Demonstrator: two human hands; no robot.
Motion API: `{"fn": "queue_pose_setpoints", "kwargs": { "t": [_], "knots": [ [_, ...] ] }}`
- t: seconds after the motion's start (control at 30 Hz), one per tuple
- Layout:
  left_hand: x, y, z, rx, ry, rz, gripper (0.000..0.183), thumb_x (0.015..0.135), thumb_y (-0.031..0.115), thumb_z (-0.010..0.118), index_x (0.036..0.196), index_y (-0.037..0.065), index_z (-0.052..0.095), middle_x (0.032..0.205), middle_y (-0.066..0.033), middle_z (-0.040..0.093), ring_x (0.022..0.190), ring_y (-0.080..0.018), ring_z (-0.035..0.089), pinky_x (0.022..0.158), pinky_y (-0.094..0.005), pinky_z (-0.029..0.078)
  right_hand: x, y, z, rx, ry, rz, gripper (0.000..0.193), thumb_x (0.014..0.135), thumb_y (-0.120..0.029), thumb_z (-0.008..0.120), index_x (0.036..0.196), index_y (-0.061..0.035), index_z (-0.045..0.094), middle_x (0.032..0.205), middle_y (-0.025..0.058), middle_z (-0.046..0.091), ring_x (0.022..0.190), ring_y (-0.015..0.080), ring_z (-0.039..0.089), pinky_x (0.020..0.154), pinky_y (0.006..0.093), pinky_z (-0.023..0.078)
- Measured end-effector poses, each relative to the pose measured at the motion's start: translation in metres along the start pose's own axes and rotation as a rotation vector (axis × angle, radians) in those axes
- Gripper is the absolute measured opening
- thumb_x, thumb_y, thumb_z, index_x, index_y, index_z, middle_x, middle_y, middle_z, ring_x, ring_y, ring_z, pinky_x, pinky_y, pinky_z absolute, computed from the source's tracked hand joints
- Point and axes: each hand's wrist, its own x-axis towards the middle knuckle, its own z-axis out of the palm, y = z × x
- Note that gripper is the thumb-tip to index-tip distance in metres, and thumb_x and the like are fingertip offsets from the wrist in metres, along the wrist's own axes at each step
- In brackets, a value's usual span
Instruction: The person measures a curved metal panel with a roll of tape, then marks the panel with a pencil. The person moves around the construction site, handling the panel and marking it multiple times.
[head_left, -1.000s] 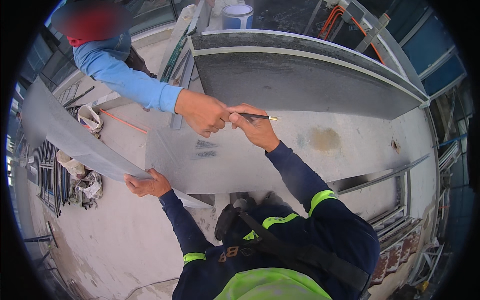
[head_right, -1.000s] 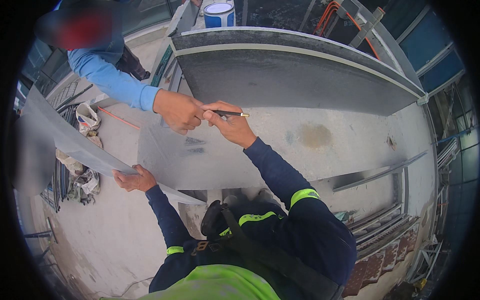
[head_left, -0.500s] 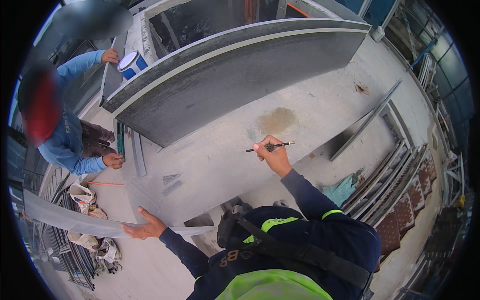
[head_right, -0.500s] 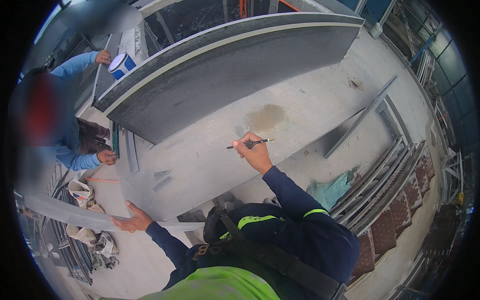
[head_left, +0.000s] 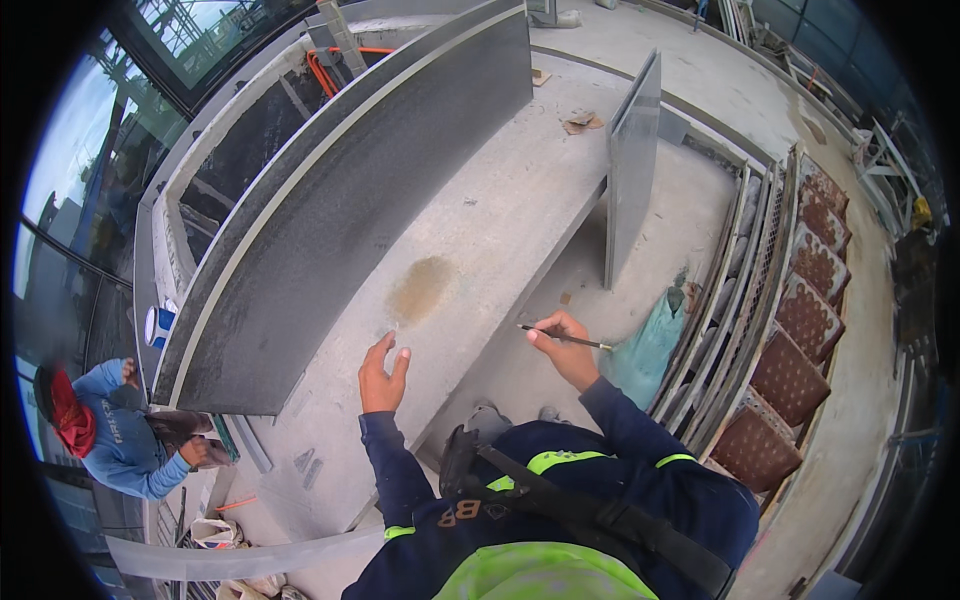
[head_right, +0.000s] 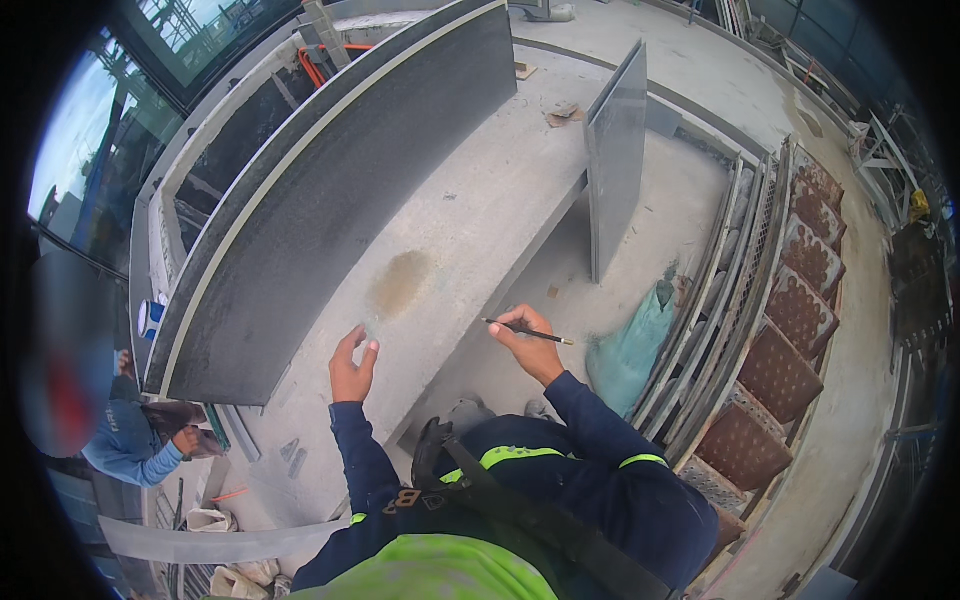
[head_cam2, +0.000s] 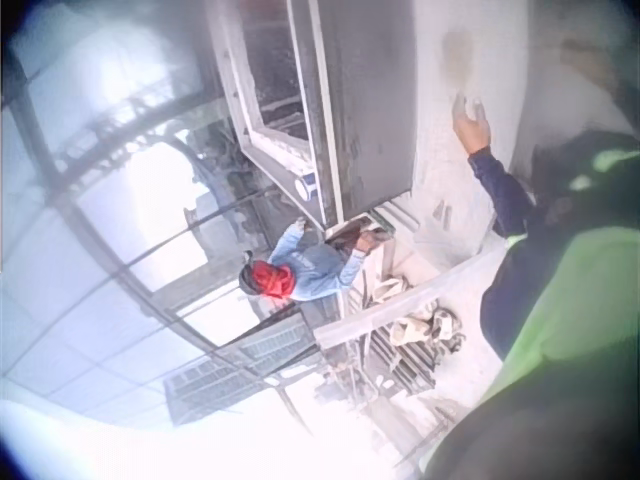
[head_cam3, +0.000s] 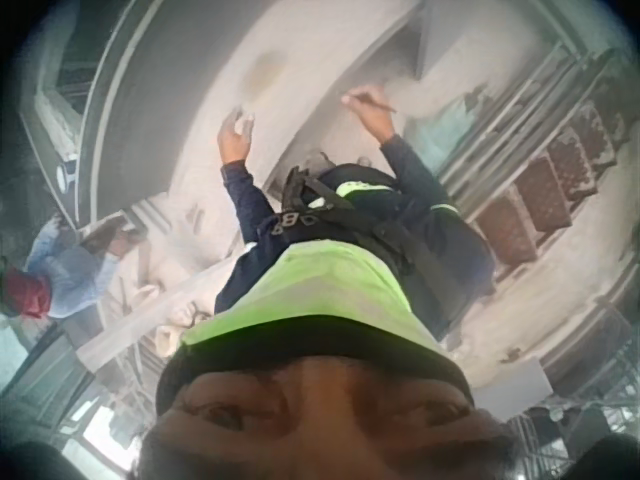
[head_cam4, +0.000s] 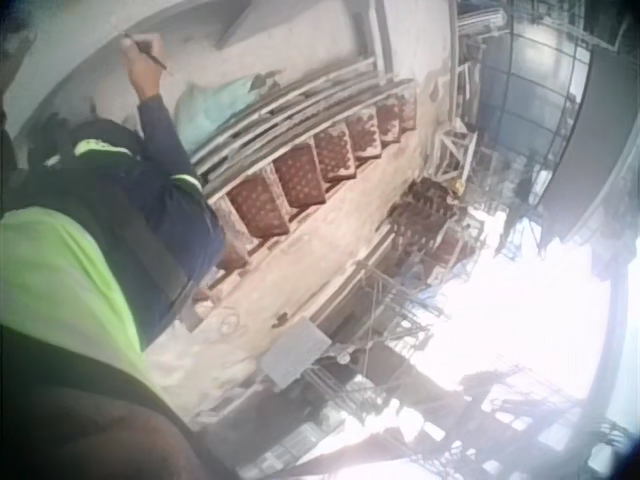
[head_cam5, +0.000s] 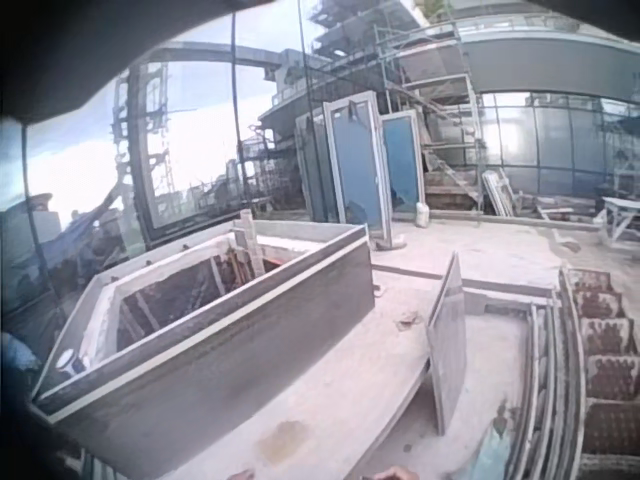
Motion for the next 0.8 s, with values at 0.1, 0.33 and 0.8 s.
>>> {"fn": "queue_pose_setpoints", "kwargs": {
  "t": [0.1,0.33,0.8],
  "knots": [
    [0.047,0.035,0.03,-0.035,-0.132,0.089,0.046,0.099,0.03,0.074,0.135,0.002,0.068,0.124,-0.0224,0.073,0.117,-0.0367,0.07,0.101,-0.0433,0.053,0.017,0.012,-0.043,-0.004,0.172,0.023,0.02,0.091,-0.013,0.081,0.095,-0.0067,0.063,0.091,0.0026,0.069,0.086,0.0109,0.065,0.079,0.0294,0.052],
    [0.211,0.094,0.068,0.011,-0.221,0.419,0.044,0.099,0.031,0.073,0.134,0.005,0.069,0.125,-0.0204,0.073,0.116,-0.0378,0.07,0.101,-0.0439,0.053,0.069,-0.012,-0.095,0.313,0.378,0.057,0.014,0.096,-0.007,0.071,0.106,-0.0025,0.063,0.094,0.0095,0.073,0.086,0.0163,0.067,0.083,0.031,0.054],
    [0.59,0.205,0.042,0.246,0.277,0.627,0.052,0.103,0.051,0.063,0.137,0.011,0.07,0.134,-0.0185,0.069,0.123,-0.0377,0.066,0.105,-0.0471,0.05,0.316,-0.1,-0.119,0.258,0.41,-0.317,0.023,0.095,-0.015,0.077,0.108,-0.006,0.06,0.098,0.008,0.071,0.092,0.014,0.067,0.09,0.031,0.052]
  ]
}}
